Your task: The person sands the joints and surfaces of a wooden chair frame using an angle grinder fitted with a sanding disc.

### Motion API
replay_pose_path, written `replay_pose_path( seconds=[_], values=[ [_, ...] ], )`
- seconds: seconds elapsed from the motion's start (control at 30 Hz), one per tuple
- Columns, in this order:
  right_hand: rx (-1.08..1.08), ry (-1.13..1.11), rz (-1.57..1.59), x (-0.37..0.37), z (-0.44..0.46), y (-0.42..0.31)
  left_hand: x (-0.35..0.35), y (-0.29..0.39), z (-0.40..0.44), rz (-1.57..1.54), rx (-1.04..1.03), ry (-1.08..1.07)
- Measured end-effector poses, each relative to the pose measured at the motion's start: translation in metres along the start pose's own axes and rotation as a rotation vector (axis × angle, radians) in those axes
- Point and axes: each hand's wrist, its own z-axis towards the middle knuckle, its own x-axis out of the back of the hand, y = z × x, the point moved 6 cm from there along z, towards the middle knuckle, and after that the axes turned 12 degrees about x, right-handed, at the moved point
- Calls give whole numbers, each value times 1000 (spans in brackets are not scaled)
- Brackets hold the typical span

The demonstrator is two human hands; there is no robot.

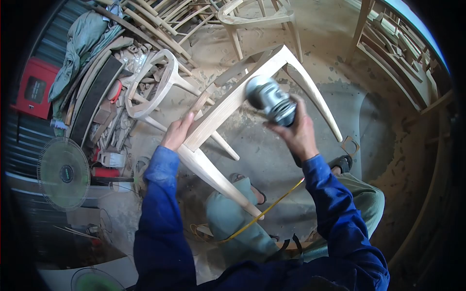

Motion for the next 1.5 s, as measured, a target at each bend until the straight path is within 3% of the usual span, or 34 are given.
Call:
replay_pose_path(
  seconds=[0.07,0.17,0.3,0.37,0.5,0.63,0.7,0.77,0.87,0.97,1.17,1.3,1.37,1.43,1.5],
  values=[
    [-38,-175,-29,-18,-10,-19,-10,16,-6,-7,-86,61],
    [85,-298,-34,-41,-23,-30,-9,33,-30,14,-98,95],
    [81,-243,-38,-29,-15,-13,-7,39,-33,118,-126,60],
    [-59,-163,-34,-8,-1,0,-8,38,-32,65,-127,44],
    [-24,93,-17,21,22,38,-8,31,-24,37,-118,45],
    [19,98,44,17,19,34,-6,29,-25,16,-115,60],
    [2,-105,-32,-3,6,15,-8,34,-28,34,-125,64],
    [205,-197,-32,-21,-4,-11,-8,41,-34,63,-134,66],
    [209,-266,-29,-28,-2,-19,-8,42,-37,62,-146,71],
    [8,-179,-52,0,16,10,-10,43,-40,19,-122,43],
    [-83,161,-45,51,50,60,-7,29,-28,38,-131,50],
    [-108,1,45,29,33,41,-7,34,-34,62,-149,65],
    [-70,-236,-41,7,17,17,-12,46,-43,28,-140,61],
    [166,-219,-24,-5,8,-5,-8,38,-38,112,-136,36],
    [120,-195,-31,-1,8,0,-6,36,-37,107,-130,28]
  ],
)
